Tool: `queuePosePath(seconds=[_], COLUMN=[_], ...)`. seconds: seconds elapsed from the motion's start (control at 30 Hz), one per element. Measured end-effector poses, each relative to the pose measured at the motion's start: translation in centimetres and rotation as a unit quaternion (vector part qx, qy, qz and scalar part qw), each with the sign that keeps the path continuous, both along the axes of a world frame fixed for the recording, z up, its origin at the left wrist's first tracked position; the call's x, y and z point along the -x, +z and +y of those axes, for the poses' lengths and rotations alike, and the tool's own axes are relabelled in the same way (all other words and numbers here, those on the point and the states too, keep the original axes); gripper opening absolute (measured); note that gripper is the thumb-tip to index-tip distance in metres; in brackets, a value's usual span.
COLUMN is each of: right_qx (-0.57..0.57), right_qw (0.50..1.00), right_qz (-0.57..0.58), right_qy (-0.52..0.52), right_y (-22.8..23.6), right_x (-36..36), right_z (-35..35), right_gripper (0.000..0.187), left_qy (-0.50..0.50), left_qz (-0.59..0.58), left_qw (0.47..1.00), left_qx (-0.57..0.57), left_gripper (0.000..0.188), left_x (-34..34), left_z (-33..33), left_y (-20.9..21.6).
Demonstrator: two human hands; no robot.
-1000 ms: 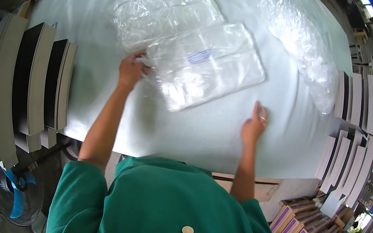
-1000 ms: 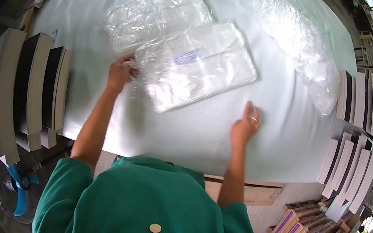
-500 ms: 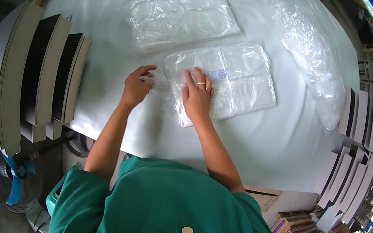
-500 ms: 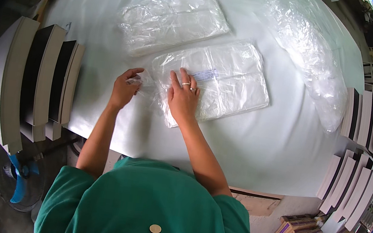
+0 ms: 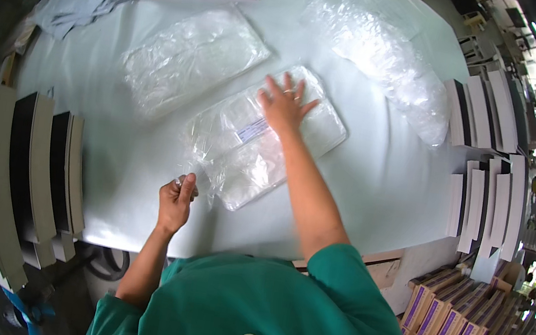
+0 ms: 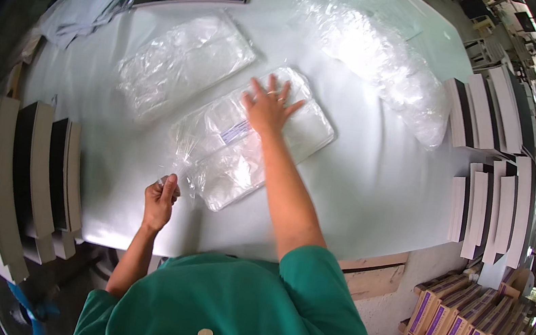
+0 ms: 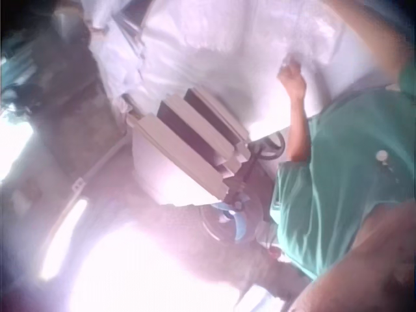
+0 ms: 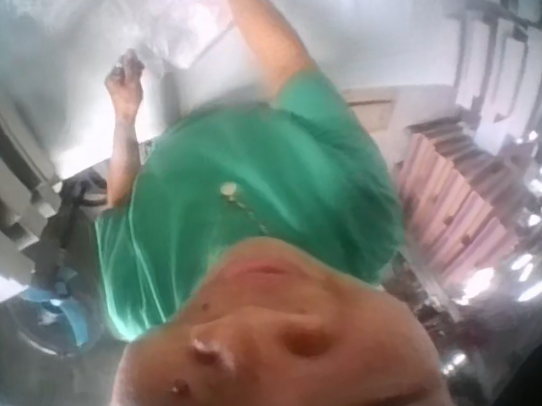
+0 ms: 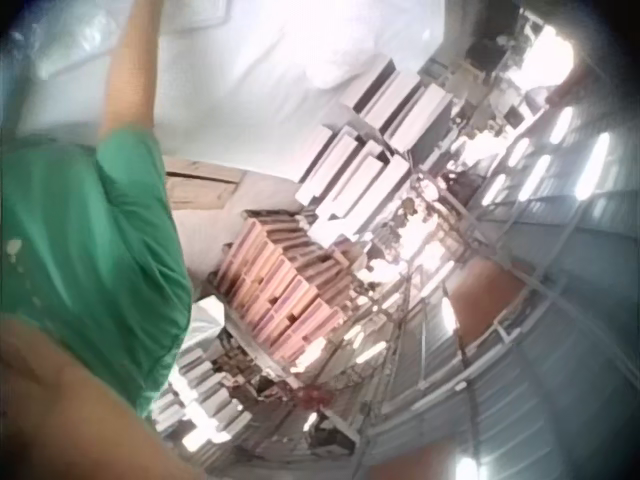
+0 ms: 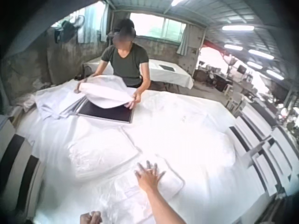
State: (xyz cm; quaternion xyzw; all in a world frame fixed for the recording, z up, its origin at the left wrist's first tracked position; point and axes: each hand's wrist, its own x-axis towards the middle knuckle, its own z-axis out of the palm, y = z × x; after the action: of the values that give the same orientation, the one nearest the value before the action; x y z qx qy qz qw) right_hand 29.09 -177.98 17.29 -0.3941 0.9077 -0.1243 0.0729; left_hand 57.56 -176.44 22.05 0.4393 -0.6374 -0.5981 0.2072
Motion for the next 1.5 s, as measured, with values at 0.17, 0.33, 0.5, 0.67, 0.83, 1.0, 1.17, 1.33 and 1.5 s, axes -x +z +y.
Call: queuePosePath(seconds=[0.17,0.33,0.5,0.67,0.83,1.0,1.17,1.33,1.5], right_qx=[-0.015,0.114,0.257,0.396,0.387,0.329,0.285,0.316,0.122], right_qw=[0.995,0.992,0.929,0.781,0.766,0.865,0.930,0.882,0.895], right_qz=[-0.006,0.056,-0.259,-0.416,-0.434,-0.307,-0.152,-0.344,-0.387], right_qy=[-0.097,0.020,-0.067,-0.247,-0.274,-0.222,-0.178,0.056,0.188], right_y=[-1.3,-3.2,-1.7,-0.5,1.1,0.1,-1.9,4.3,3.7], right_x=[3.2,2.2,-4.6,-0.8,3.9,4.7,3.5,-8.5,-15.7], right_z=[2.9,6.7,5.3,4.4,5.2,5.9,6.6,5.1,5.9], right_gripper=[0.059,0.052,0.035,0.024,0.018,0.027,0.025,0.026,0.019], left_qy=[-0.024,0.124,0.181,0.060,-0.023,-0.021,0.031,-0.083,-0.163], left_qz=[-0.052,-0.141,-0.263,-0.133,-0.052,-0.063,-0.081,0.076,0.122], left_qw=[0.997,0.981,0.943,0.986,0.997,0.996,0.996,0.985,0.976], left_qx=[-0.048,-0.046,0.090,0.085,-0.049,-0.051,-0.016,-0.127,-0.072], left_gripper=[0.044,0.036,0.040,0.047,0.048,0.045,0.032,0.050,0.043], left_x=[-8.2,-14.5,-8.5,-7.5,-9.0,-10.5,-11.2,-7.2,-4.4], left_z=[0.1,-0.4,-0.3,0.4,1.2,1.7,1.3,1.5,3.2], left_y=[0.6,-2.0,-2.2,0.8,3.6,2.4,0.7,2.8,1.0])
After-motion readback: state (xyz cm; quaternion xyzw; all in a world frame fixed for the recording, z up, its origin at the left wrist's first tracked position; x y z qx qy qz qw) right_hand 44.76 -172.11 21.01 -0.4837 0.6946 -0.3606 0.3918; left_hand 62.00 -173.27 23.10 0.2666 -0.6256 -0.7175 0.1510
